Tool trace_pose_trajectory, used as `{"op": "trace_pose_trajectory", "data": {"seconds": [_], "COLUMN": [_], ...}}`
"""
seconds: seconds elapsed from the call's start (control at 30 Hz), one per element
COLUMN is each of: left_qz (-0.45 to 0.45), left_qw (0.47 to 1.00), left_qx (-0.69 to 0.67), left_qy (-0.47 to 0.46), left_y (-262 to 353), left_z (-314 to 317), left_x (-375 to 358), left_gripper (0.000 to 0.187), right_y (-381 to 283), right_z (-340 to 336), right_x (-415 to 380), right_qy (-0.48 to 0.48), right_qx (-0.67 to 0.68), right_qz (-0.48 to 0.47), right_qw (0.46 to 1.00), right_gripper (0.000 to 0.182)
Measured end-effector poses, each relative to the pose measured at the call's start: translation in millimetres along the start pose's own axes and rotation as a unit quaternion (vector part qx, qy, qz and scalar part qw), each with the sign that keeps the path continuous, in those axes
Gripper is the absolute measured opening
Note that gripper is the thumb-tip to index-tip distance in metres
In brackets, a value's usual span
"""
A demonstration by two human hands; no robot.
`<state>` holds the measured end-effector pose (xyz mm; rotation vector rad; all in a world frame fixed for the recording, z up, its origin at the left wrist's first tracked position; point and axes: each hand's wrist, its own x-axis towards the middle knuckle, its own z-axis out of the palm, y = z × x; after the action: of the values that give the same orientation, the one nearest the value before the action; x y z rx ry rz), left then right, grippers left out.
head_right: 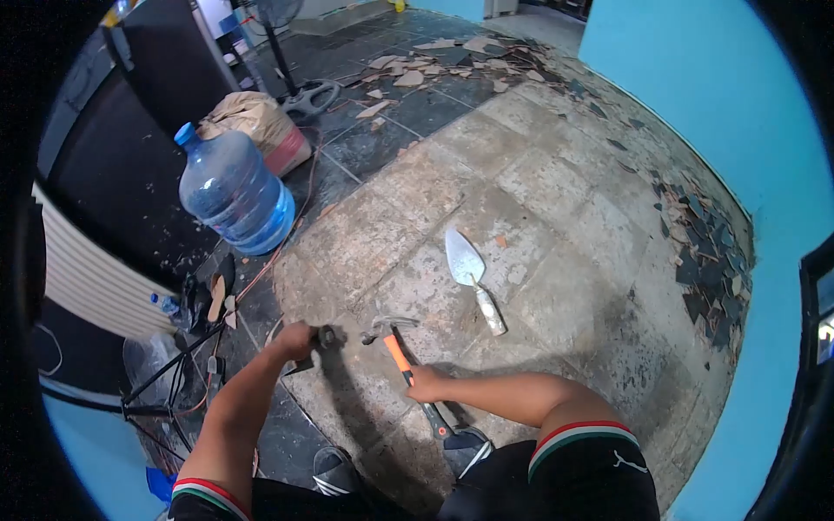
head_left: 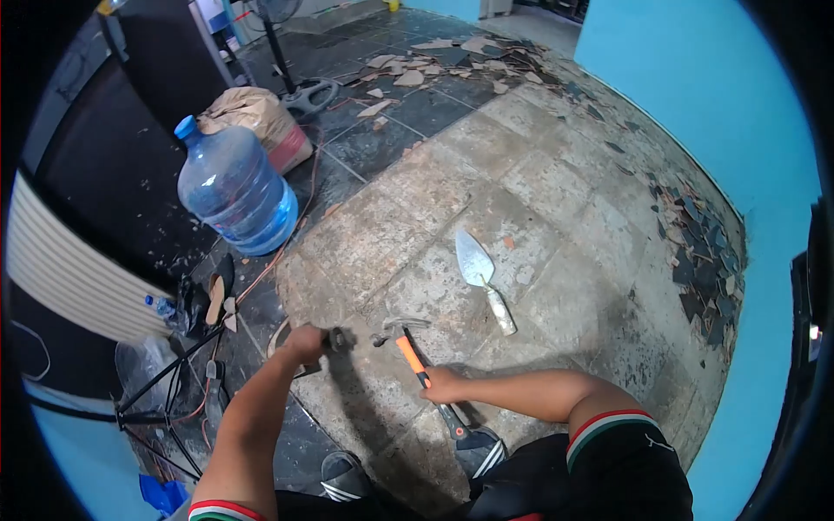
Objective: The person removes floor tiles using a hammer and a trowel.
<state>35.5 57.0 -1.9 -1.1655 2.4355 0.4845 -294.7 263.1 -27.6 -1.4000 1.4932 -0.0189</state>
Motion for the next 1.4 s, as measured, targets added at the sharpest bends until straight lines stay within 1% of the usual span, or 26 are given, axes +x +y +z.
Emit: {"op": "trace_pose_trajectory", "data": {"seconds": [0.03,0.1,0.13,0.17,0.2,0.23,0.27,0.3,0.33,0.37,0.4,0.43,0.5,0.53,0.6,0.7,0.8,0.9,0.97,1.03,1.1,1.17,1.2,1.3,1.37,1.4], "left_qz": [0.01,-0.01,0.02,0.048,0.05,0.103,0.151,0.186,0.202,0.226,0.247,0.256,0.254,0.257,0.255,0.275,0.242,0.169,0.117,0.08,0.054,0.041,0.04,0.003,-0.032,0.001], "left_qw": [1.0,0.999,0.998,0.995,0.994,0.982,0.967,0.953,0.952,0.945,0.93,0.937,0.929,0.917,0.925,0.946,0.961,0.972,0.969,0.962,0.961,0.952,0.947,0.925,0.896,0.896], "left_qx": [-0.005,-0.035,-0.06,-0.084,-0.089,-0.141,-0.181,-0.19,-0.198,-0.203,-0.235,-0.208,-0.258,-0.291,-0.27,-0.15,-0.066,-0.09,-0.138,-0.174,-0.198,-0.253,-0.265,-0.323,-0.393,-0.395], "left_qy": [0.003,-0.031,-0.004,0.026,0.026,0.079,0.098,0.145,0.12,0.119,0.135,0.119,0.081,0.09,0.084,0.081,0.121,0.134,0.169,0.196,0.188,0.169,0.175,0.203,0.206,0.201], "left_y": [10.6,40.5,52.6,63.0,63.7,73.3,94.2,102.7,121.0,135.8,152.2,163.4,190.9,202.5,215.6,205.7,162.3,97.7,56.4,22.0,-8.6,-25.6,-41.7,-74.5,-87.7,-88.9], "left_z": [-2.9,-11.1,-12.7,-12.3,5.1,12.2,-8.0,6.5,-9.2,-13.0,-20.0,-16.3,-18.4,-17.2,-15.8,-21.1,-26.5,-36.6,-40.4,-51.5,-57.4,-77.9,-73.2,-66.9,-56.3,-48.3], "left_x": [0.1,-1.3,-4.1,-7.6,1.7,2.1,-9.8,-5.4,-15.5,-20.2,-30.0,-31.1,-45.2,-52.1,-59.0,-51.9,-28.1,2.4,18.8,28.3,41.9,43.9,51.9,70.4,91.1,100.3], "left_gripper": [0.022,0.022,0.023,0.024,0.025,0.025,0.023,0.023,0.037,0.036,0.034,0.033,0.032,0.033,0.036,0.036,0.039,0.04,0.038,0.034,0.031,0.03,0.031,0.036,0.039,0.039], "right_y": [3.6,8.5,9.9,6.6,5.8,17.2,10.4,37.7,61.7,70.3,65.0,80.6,80.1,77.8,81.0,90.3,79.9,71.1,68.7,34.6,31.7,22.9,18.9,5.4,1.6,0.5], "right_z": [4.0,-9.0,-17.4,-30.3,-42.8,-49.7,-70.2,-80.2,-87.5,-92.0,-102.3,-103.2,-105.8,-108.4,-113.9,-120.7,-121.0,-96.6,-63.3,-45.0,-6.8,12.4,15.1,10.6,13.8,16.0], "right_x": [-0.4,5.3,10.4,8.5,6.2,10.6,-1.9,11.7,22.9,22.2,14.5,20.5,15.4,15.1,25.6,40.6,43.1,42.4,33.5,10.1,-7.5,-18.5,-21.0,-14.3,-8.1,-6.2], "right_qy": [-0.012,-0.089,-0.13,-0.053,0.024,0.154,0.243,0.32,0.369,0.429,0.396,0.41,0.422,0.429,0.446,0.487,0.497,0.432,0.348,0.123,0.1,0.093,0.087,0.015,0.0,-0.009], "right_qx": [-0.041,-0.155,-0.214,-0.204,-0.191,-0.166,-0.169,-0.211,-0.242,-0.258,-0.242,-0.225,-0.228,-0.229,-0.215,-0.196,-0.205,-0.222,-0.197,-0.151,-0.13,-0.114,-0.109,-0.084,-0.062,-0.053], "right_qz": [-0.015,-0.058,-0.084,-0.057,-0.032,-0.042,-0.046,-0.095,-0.113,-0.074,0.028,0.049,0.045,0.045,0.066,0.072,0.018,-0.066,-0.151,-0.082,-0.146,-0.144,-0.145,-0.048,0.007,0.034], "right_qw": [0.999,0.982,0.965,0.976,0.981,0.973,0.954,0.919,0.89,0.863,0.885,0.883,0.876,0.872,0.866,0.848,0.843,0.872,0.904,0.977,0.976,0.979,0.98,0.995,0.998,0.998], "right_gripper": [0.039,0.039,0.04,0.039,0.039,0.035,0.029,0.025,0.031,0.042,0.054,0.061,0.065,0.066,0.067,0.064,0.057,0.046,0.036,0.033,0.04,0.044,0.046,0.048,0.047,0.046]}}
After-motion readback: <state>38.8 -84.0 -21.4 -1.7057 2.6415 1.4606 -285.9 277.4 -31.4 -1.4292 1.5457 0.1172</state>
